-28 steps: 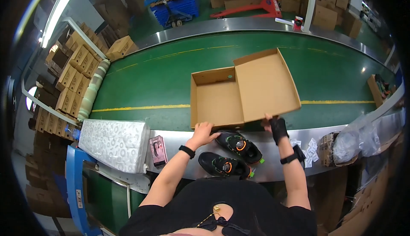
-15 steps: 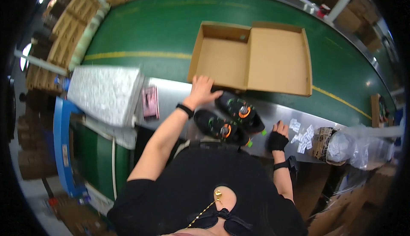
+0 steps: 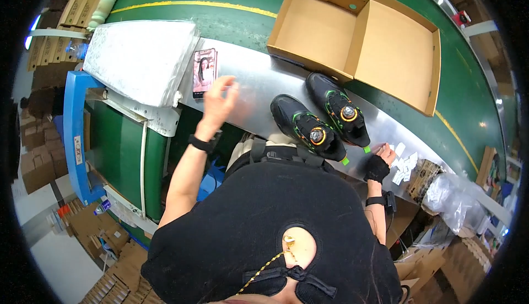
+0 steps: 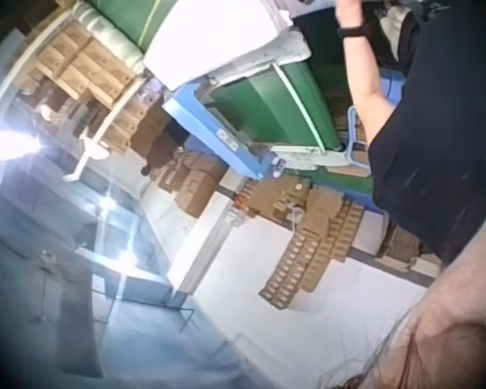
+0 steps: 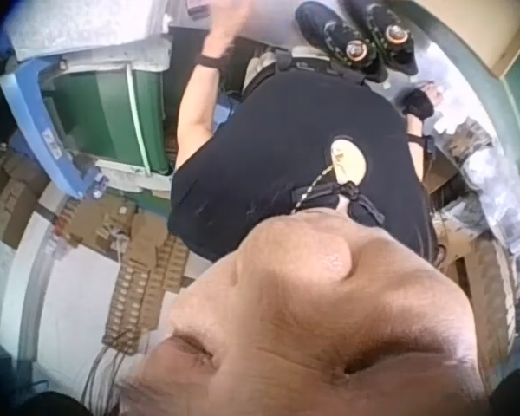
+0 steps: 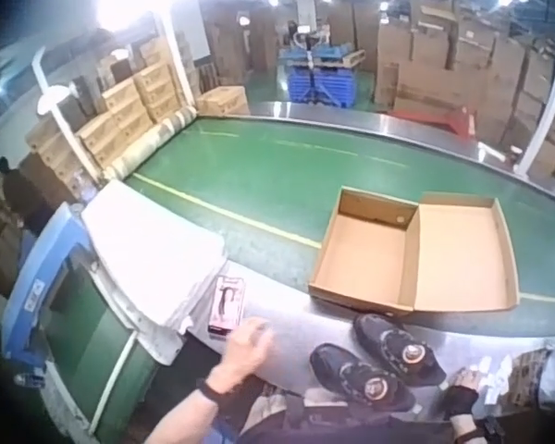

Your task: The recorder is placing pairs of shoes into shoe boxes with tissue paper and moving the boxes onto a conveyor belt.

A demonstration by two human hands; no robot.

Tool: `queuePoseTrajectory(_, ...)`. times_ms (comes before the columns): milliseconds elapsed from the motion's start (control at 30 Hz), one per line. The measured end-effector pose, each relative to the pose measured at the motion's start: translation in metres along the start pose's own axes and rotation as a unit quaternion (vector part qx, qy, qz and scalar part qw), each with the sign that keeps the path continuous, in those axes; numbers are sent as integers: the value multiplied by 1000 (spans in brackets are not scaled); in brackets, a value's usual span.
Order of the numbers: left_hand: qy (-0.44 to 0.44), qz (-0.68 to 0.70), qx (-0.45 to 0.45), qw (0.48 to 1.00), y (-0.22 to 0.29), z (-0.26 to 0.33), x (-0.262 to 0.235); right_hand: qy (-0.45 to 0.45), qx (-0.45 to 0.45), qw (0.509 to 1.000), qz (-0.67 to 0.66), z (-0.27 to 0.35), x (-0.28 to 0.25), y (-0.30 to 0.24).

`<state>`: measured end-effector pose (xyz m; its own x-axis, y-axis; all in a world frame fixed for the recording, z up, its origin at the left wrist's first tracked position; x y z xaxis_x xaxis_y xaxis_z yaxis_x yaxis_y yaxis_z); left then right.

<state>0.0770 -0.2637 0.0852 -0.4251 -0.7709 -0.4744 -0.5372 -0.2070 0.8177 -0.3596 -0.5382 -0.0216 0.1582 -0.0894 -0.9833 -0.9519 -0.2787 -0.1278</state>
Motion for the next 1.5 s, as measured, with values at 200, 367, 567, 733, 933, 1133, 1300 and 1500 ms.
queuePoseTrajectory(200, 173, -82, -150, 970, -73, -42, -122, 49, -2, 995, 91, 3, 9, 10)
queuePoseTrajectory(367, 99, -315, -162, 930, -169, -67, -209, 30, -4, 997, 68, 0, -9, -9)
queuePoseTrajectory(567, -38, -399, -307, 863, -155, -79, -180, 22, 135, 985, -103, -2, -27, -16)
queuePoseTrajectory(733, -45, -389, -308, 867, -170, -72, -190, 198, -30, 932, -301, -64, -90, -115)
queuePoseTrajectory(933, -12, -426, -204, 882, -172, -67, -198, 29, -227, 934, -274, -108, -108, -253)
queuePoseTrajectory(1133, 13, -420, -205, 884, -143, -66, -196, -250, -435, 864, 49, -100, -53, -321)
queuePoseTrajectory(1300, 223, -458, 1, 860, -127, -72, -260, -245, -453, 857, 16, -110, -51, -312)
queuePoseTrajectory(1500, 357, -284, 5, 890, 31, -110, -265, -253, -453, 855, 0, -115, -51, -300)
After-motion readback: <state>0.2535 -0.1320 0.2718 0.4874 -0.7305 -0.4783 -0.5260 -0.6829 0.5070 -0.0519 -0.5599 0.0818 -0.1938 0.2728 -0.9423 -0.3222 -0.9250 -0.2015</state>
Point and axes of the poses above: each hand's wrist, its own z-axis away from the middle knuckle, its own x-axis out of the palm, y = z × x, the point moved 2 cm from there along -z, towards the middle knuckle, and after that the axes turned 9 degrees about z, right-handed, at the moved point
